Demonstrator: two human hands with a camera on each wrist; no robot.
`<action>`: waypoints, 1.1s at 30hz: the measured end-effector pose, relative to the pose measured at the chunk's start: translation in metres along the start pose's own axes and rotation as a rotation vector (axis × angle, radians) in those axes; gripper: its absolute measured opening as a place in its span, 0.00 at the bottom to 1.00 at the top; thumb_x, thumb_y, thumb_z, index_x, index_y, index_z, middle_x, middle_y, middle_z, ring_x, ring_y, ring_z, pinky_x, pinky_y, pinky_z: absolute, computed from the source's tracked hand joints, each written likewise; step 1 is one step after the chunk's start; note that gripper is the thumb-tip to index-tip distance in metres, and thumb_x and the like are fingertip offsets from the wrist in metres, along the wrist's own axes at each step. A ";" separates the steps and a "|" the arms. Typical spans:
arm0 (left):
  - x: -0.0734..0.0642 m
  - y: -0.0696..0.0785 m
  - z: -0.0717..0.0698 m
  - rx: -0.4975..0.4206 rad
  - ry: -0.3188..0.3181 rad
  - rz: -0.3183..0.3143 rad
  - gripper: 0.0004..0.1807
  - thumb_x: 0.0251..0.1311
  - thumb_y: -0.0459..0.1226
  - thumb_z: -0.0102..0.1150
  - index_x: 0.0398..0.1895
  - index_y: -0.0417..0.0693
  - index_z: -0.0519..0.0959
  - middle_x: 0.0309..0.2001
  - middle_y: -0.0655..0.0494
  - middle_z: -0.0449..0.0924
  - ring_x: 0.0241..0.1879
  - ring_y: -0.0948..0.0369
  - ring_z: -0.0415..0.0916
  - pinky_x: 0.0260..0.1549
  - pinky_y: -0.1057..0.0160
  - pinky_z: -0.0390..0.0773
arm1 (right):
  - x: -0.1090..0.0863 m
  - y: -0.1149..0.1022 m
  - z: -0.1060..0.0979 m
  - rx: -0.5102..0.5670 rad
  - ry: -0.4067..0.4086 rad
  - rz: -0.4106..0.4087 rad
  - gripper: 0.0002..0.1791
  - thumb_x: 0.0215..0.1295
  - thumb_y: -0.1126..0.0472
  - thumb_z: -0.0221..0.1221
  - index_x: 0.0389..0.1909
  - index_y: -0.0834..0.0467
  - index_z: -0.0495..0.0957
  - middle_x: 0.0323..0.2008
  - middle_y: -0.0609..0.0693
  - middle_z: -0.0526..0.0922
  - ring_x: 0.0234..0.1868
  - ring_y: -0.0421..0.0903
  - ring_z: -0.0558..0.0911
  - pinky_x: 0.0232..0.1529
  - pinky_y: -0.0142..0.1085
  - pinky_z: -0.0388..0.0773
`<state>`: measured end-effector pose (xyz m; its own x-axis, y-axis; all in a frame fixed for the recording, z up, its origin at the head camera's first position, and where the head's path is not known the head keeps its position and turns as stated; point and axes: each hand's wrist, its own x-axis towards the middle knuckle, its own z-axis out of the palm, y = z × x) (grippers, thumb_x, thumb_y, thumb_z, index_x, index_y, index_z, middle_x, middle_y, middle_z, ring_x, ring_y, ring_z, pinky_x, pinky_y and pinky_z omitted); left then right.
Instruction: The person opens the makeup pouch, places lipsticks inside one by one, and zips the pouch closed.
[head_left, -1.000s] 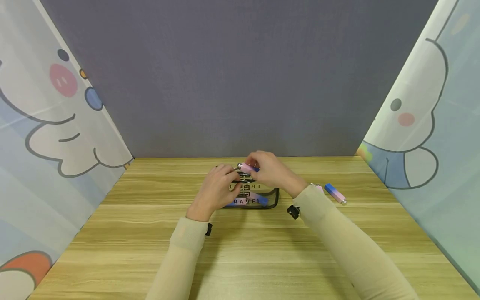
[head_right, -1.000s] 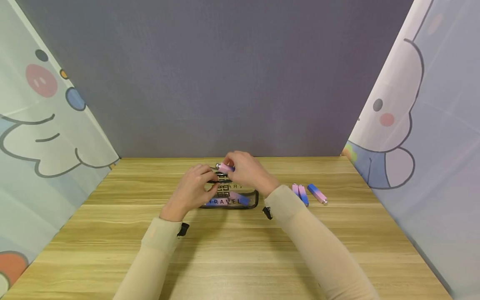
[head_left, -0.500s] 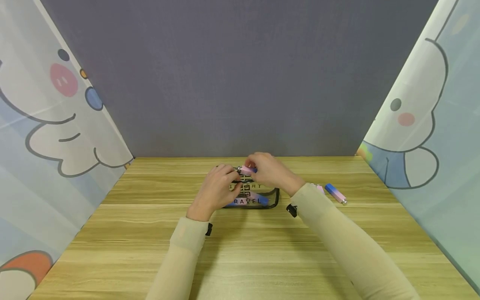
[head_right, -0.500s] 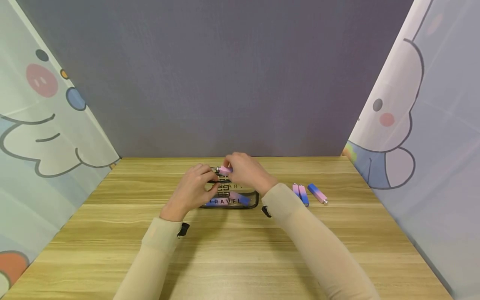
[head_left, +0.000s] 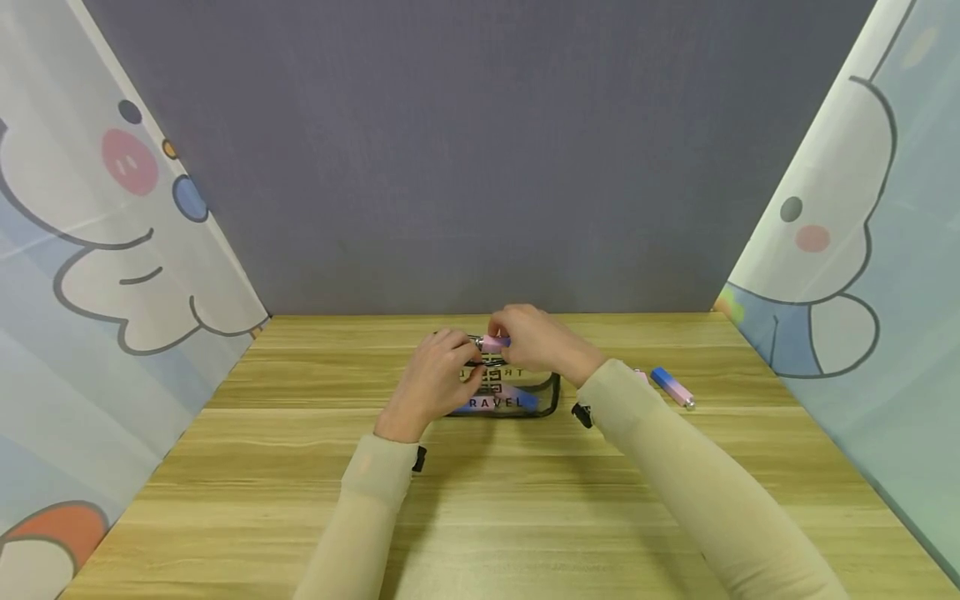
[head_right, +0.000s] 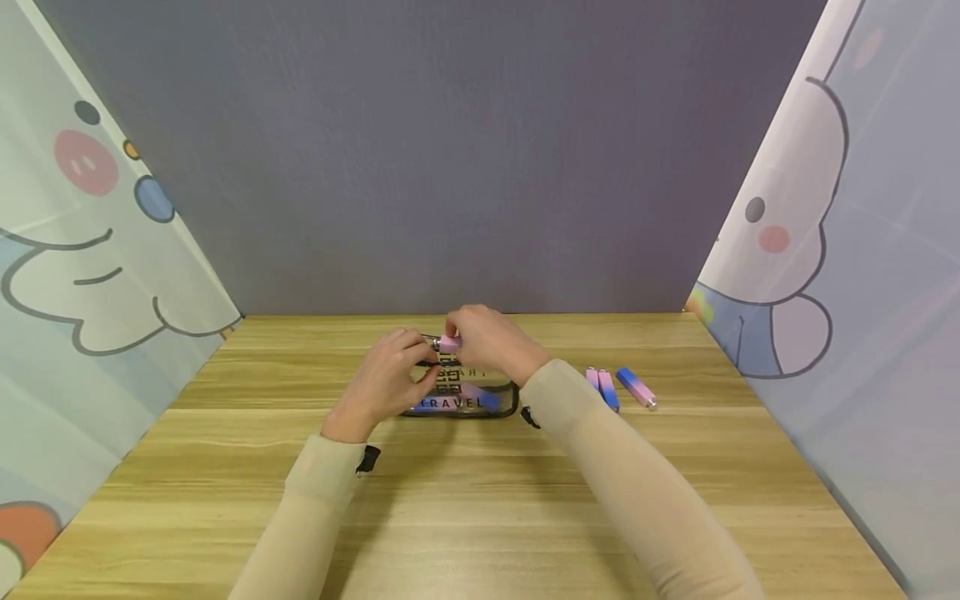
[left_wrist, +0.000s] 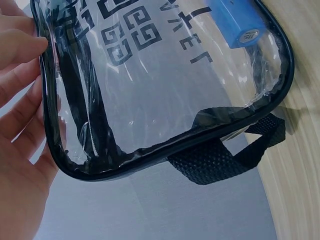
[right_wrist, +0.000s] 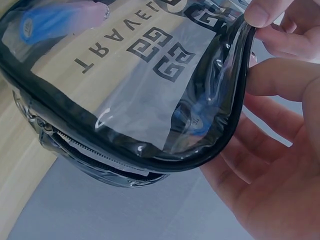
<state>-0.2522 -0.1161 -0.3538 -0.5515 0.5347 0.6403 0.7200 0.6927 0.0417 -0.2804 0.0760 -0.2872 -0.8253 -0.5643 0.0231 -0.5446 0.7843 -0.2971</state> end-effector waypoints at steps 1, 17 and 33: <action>0.000 0.000 0.000 -0.001 0.001 0.001 0.03 0.54 0.32 0.70 0.30 0.47 0.85 0.35 0.55 0.81 0.38 0.56 0.78 0.42 0.57 0.79 | 0.000 0.000 0.000 0.000 -0.001 0.001 0.11 0.64 0.68 0.63 0.48 0.58 0.81 0.41 0.49 0.80 0.39 0.47 0.77 0.41 0.40 0.77; 0.000 0.001 -0.002 0.010 -0.008 -0.015 0.03 0.55 0.33 0.71 0.29 0.48 0.85 0.34 0.57 0.80 0.38 0.56 0.78 0.42 0.55 0.78 | -0.006 -0.002 -0.002 -0.041 0.016 -0.009 0.15 0.68 0.67 0.61 0.55 0.61 0.80 0.48 0.53 0.80 0.48 0.51 0.80 0.49 0.45 0.79; 0.000 0.000 0.001 0.022 -0.004 -0.006 0.03 0.55 0.33 0.71 0.29 0.49 0.84 0.33 0.57 0.80 0.38 0.56 0.78 0.42 0.55 0.79 | -0.015 0.005 -0.008 -0.070 0.037 0.004 0.16 0.67 0.64 0.62 0.54 0.61 0.80 0.47 0.53 0.80 0.47 0.52 0.80 0.44 0.46 0.80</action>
<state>-0.2525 -0.1162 -0.3544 -0.5576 0.5319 0.6373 0.7071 0.7066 0.0289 -0.2721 0.0901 -0.2811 -0.8316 -0.5524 0.0576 -0.5495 0.8033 -0.2297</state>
